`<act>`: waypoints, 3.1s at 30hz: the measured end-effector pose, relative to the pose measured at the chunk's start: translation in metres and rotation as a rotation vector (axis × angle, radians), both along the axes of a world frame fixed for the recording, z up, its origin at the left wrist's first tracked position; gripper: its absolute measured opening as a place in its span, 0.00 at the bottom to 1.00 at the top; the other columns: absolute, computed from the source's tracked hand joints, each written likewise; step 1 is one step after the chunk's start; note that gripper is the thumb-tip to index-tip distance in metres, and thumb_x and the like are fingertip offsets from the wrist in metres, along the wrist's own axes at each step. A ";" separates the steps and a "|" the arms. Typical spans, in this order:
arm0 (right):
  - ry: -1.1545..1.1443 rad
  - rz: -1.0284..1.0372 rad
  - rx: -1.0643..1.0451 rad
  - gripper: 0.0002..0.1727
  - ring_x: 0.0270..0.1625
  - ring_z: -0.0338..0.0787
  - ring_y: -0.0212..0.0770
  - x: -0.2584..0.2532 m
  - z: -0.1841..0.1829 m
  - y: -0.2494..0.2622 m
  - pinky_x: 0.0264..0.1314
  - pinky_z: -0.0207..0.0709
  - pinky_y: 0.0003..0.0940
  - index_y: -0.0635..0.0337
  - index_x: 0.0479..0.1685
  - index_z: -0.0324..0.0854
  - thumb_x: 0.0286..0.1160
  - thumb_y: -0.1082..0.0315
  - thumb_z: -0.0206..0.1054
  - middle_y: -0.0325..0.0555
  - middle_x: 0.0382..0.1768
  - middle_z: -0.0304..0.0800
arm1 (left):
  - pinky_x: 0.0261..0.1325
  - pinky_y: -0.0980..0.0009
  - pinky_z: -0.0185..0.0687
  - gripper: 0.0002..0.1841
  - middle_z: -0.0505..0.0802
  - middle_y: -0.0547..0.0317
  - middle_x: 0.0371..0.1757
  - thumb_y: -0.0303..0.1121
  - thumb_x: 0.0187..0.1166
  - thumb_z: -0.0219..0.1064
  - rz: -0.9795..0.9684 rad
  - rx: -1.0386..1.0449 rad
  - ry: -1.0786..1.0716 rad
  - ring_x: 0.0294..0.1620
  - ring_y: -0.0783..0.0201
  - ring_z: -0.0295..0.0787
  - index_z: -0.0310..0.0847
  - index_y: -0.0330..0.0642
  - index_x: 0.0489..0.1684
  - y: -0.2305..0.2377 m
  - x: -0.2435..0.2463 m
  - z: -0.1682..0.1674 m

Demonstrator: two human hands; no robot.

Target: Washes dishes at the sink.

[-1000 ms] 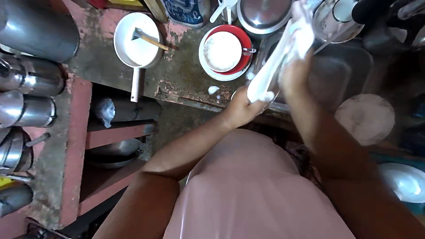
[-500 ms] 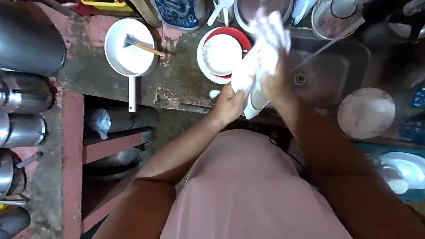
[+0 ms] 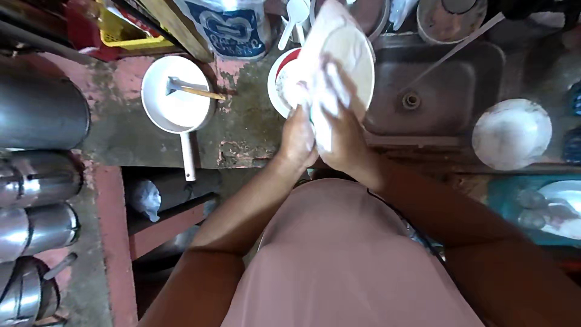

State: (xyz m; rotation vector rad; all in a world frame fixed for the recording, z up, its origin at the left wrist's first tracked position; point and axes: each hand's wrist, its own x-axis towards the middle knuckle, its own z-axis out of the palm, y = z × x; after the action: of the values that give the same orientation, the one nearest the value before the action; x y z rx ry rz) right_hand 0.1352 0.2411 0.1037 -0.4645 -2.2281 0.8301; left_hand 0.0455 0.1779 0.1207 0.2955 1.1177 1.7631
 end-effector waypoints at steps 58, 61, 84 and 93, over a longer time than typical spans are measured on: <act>0.276 -0.546 -0.922 0.22 0.72 0.86 0.43 0.292 -0.096 0.120 0.77 0.80 0.42 0.67 0.77 0.71 0.90 0.67 0.47 0.50 0.69 0.87 | 0.67 0.51 0.86 0.23 0.88 0.45 0.60 0.40 0.98 0.33 0.129 -0.034 0.172 0.62 0.55 0.88 0.64 0.35 0.76 0.202 0.129 -0.055; 0.119 -0.556 -0.999 0.23 0.69 0.87 0.41 0.280 -0.098 0.133 0.71 0.84 0.41 0.60 0.77 0.75 0.88 0.62 0.57 0.48 0.70 0.86 | 0.72 0.50 0.83 0.23 0.86 0.45 0.64 0.40 0.98 0.33 0.169 -0.018 0.229 0.67 0.55 0.86 0.61 0.36 0.79 0.182 0.115 -0.052; -0.016 -0.238 -0.299 0.19 0.67 0.83 0.48 0.001 -0.040 0.123 0.71 0.79 0.42 0.63 0.63 0.82 0.71 0.73 0.67 0.57 0.62 0.84 | 0.61 0.50 0.90 0.22 0.91 0.50 0.55 0.49 0.96 0.42 0.056 -0.020 0.063 0.56 0.55 0.91 0.72 0.43 0.68 0.007 0.029 -0.037; -0.058 -0.234 -0.070 0.24 0.80 0.73 0.56 -0.036 -0.018 0.097 0.82 0.67 0.55 0.51 0.70 0.86 0.72 0.65 0.66 0.56 0.74 0.79 | 0.61 0.49 0.91 0.19 0.93 0.49 0.52 0.42 0.97 0.43 -0.051 0.045 0.132 0.54 0.54 0.94 0.76 0.39 0.63 -0.027 -0.016 -0.031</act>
State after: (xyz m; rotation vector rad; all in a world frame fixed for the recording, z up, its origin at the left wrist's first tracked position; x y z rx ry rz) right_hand 0.0989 0.3383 0.0854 -0.7758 -2.1504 0.7796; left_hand 0.0298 0.1508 0.0898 0.4690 1.1545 1.7452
